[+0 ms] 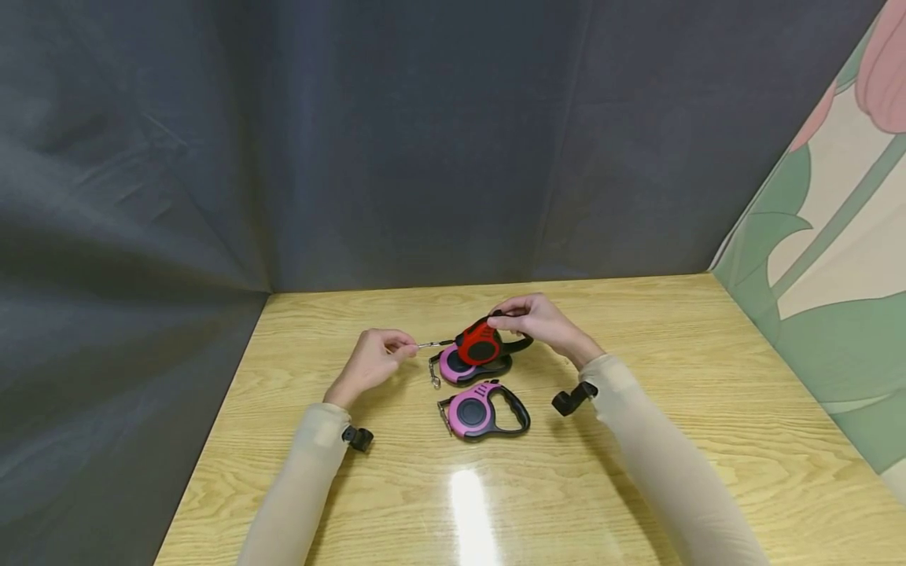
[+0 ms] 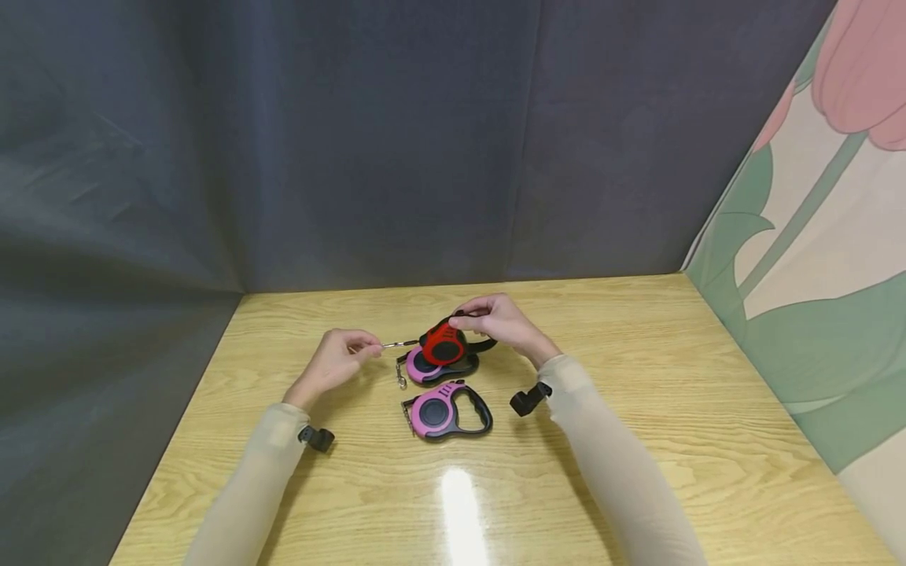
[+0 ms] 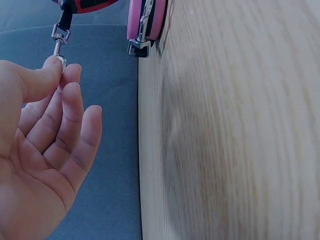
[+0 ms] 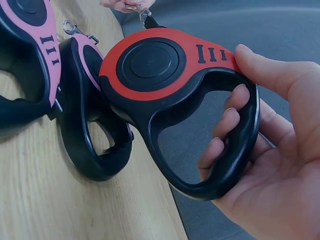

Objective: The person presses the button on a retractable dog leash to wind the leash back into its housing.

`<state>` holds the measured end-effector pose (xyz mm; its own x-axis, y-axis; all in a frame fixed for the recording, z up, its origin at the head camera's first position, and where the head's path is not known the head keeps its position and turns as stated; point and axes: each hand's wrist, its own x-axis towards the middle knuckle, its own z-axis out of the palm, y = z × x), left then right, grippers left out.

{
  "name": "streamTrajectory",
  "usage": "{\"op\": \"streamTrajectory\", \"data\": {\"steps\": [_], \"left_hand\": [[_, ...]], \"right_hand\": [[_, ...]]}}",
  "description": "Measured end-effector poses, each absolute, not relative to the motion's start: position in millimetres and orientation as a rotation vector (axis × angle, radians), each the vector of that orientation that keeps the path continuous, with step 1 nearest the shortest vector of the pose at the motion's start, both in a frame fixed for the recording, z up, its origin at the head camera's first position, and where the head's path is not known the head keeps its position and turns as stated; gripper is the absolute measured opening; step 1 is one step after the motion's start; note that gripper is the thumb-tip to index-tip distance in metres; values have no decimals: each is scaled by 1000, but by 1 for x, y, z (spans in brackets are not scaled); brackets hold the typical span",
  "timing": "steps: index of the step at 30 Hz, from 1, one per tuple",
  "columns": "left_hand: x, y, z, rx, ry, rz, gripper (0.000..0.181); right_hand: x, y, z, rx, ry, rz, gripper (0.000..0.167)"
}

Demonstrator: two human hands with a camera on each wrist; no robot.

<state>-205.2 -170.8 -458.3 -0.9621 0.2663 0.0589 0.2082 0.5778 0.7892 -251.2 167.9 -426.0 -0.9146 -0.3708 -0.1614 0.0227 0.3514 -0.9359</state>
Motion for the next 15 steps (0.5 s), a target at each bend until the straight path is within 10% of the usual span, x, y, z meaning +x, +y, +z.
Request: {"op": "streamTrajectory", "data": {"steps": [15], "left_hand": [[-205,-163,-459,426,2719,1373,13]], "right_hand": [[-252,170,-423,-266,2252,-1626,42]]}}
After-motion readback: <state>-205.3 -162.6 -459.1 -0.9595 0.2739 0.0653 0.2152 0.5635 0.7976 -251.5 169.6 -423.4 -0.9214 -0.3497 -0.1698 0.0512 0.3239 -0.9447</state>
